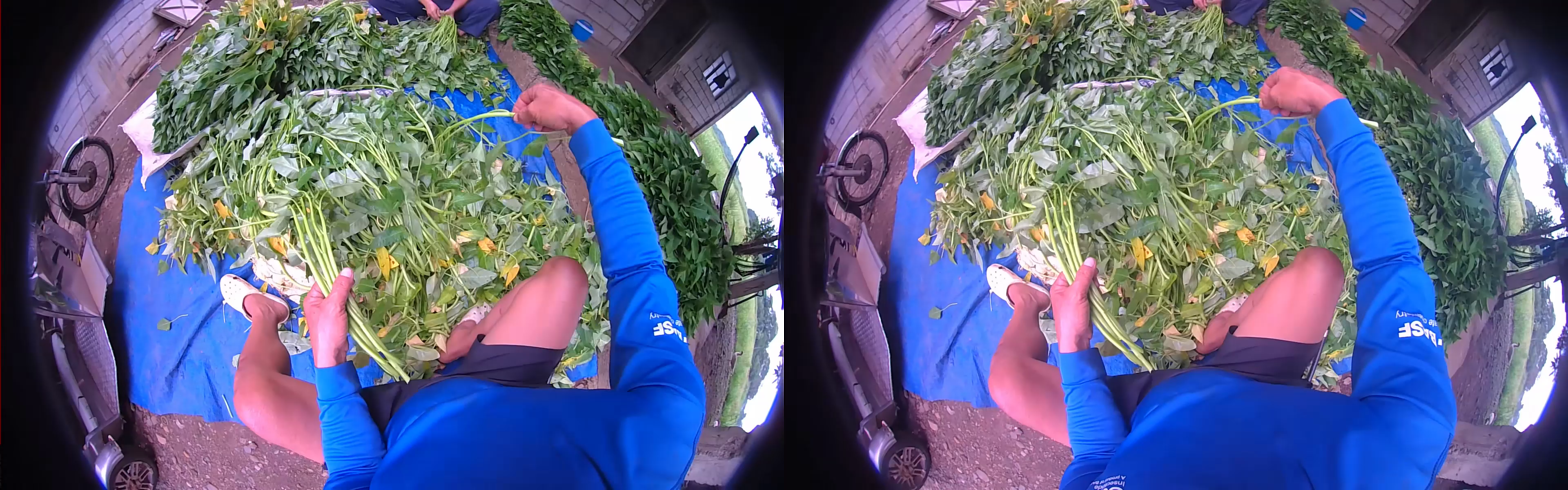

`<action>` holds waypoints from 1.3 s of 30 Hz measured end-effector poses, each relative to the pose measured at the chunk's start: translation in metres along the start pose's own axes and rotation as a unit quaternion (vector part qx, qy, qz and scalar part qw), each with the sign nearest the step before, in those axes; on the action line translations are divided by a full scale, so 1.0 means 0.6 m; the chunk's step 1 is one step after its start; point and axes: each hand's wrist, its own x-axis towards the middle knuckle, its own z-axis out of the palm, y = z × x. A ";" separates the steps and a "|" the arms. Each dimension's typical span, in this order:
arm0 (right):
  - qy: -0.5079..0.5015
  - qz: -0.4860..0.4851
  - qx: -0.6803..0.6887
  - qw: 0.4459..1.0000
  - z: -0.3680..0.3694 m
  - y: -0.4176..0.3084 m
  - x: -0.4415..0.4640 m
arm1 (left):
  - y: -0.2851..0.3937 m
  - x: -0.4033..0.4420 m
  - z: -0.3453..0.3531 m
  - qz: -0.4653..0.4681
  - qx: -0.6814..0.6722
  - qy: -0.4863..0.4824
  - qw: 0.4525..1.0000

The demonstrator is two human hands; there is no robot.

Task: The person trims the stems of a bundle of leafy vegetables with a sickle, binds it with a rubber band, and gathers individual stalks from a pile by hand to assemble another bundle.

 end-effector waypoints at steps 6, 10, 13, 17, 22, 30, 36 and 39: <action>0.097 0.023 0.318 0.943 0.049 0.030 -0.121 | -0.013 0.006 0.001 0.013 -0.023 -0.001 1.000; 0.108 -0.005 0.479 0.871 0.208 0.018 -0.160 | -0.020 -0.003 0.011 0.016 -0.035 -0.010 0.999; 0.085 0.012 0.514 0.854 0.325 -0.021 -0.189 | -0.030 -0.006 0.017 0.045 -0.036 -0.008 0.998; 0.070 -0.002 0.550 0.832 0.468 -0.077 -0.219 | -0.053 -0.012 0.028 0.037 -0.046 -0.017 0.998; -0.064 -0.043 0.581 0.811 0.610 -0.140 -0.274 | -0.119 -0.003 0.042 0.013 -0.091 -0.034 0.995; -0.112 -0.101 0.597 0.788 0.635 -0.156 -0.290 | -0.136 0.008 0.028 -0.043 -0.156 -0.060 0.985; 0.117 -0.005 0.378 0.918 0.630 -0.021 -0.103 | -0.066 -0.001 0.007 0.032 0.002 0.014 0.999; 0.199 0.028 0.274 0.941 0.639 0.050 0.009 | -0.045 -0.004 -0.001 0.034 0.022 0.038 0.998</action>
